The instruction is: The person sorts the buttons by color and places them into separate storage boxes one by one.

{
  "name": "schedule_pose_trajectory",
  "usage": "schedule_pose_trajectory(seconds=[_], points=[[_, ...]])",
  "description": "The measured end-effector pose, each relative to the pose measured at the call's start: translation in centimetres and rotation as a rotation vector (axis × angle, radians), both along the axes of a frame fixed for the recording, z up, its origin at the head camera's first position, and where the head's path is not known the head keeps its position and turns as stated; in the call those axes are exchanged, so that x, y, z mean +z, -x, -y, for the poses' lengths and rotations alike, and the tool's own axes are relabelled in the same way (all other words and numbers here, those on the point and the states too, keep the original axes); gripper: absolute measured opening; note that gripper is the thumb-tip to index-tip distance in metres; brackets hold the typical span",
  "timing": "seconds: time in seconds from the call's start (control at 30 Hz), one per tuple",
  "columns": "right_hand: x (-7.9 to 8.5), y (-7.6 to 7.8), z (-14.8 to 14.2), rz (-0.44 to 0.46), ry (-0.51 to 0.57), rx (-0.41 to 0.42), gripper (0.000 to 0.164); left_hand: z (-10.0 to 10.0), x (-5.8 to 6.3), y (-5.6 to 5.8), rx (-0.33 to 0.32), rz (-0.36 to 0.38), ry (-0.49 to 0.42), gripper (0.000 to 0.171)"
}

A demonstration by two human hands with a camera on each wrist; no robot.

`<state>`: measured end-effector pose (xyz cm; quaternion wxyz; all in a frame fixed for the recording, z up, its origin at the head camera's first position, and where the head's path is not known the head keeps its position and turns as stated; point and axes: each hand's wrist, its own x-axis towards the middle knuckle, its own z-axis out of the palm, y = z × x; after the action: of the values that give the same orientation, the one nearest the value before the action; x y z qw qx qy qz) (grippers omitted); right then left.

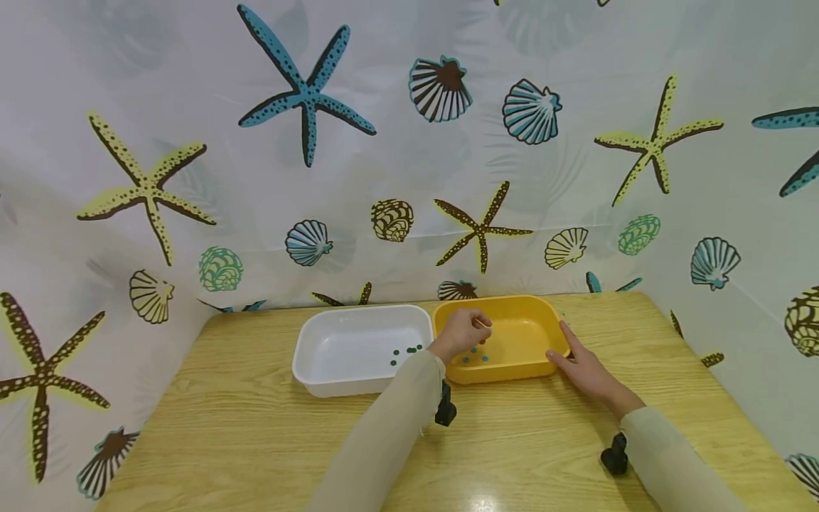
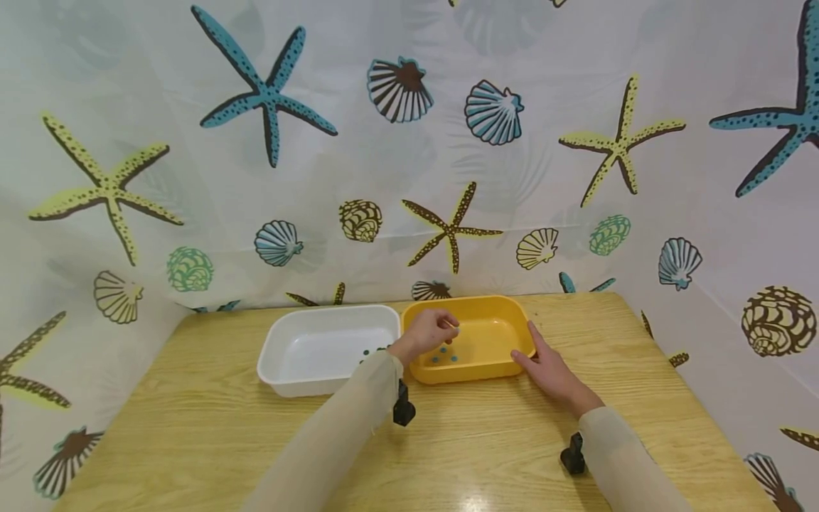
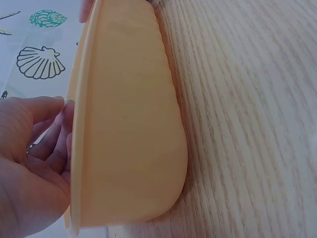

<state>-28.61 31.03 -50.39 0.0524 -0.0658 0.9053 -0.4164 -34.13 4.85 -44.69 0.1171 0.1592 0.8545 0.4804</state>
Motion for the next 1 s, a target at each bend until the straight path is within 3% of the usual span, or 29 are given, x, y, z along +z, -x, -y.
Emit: schedule_pose_trajectory(seconds=[0.3,0.53,0.77,1.0], points=[[0.4,-0.1,0.5,0.002,-0.004,0.005,0.080,1.4,0.2,-0.1,-0.016,0.012,-0.036,0.021],[0.8,-0.3,0.3,0.010,-0.015,0.008,0.081,2.9,0.6,-0.8,-0.067,-0.042,0.035,0.023],[0.9,-0.3,0.4,0.010,-0.022,0.000,0.082,5.3,1.2,-2.2,-0.097,-0.106,0.106,0.021],[0.7,-0.5,0.7,0.005,-0.034,-0.027,0.085,8.0,1.4,-3.7,-0.121,-0.115,0.092,0.022]])
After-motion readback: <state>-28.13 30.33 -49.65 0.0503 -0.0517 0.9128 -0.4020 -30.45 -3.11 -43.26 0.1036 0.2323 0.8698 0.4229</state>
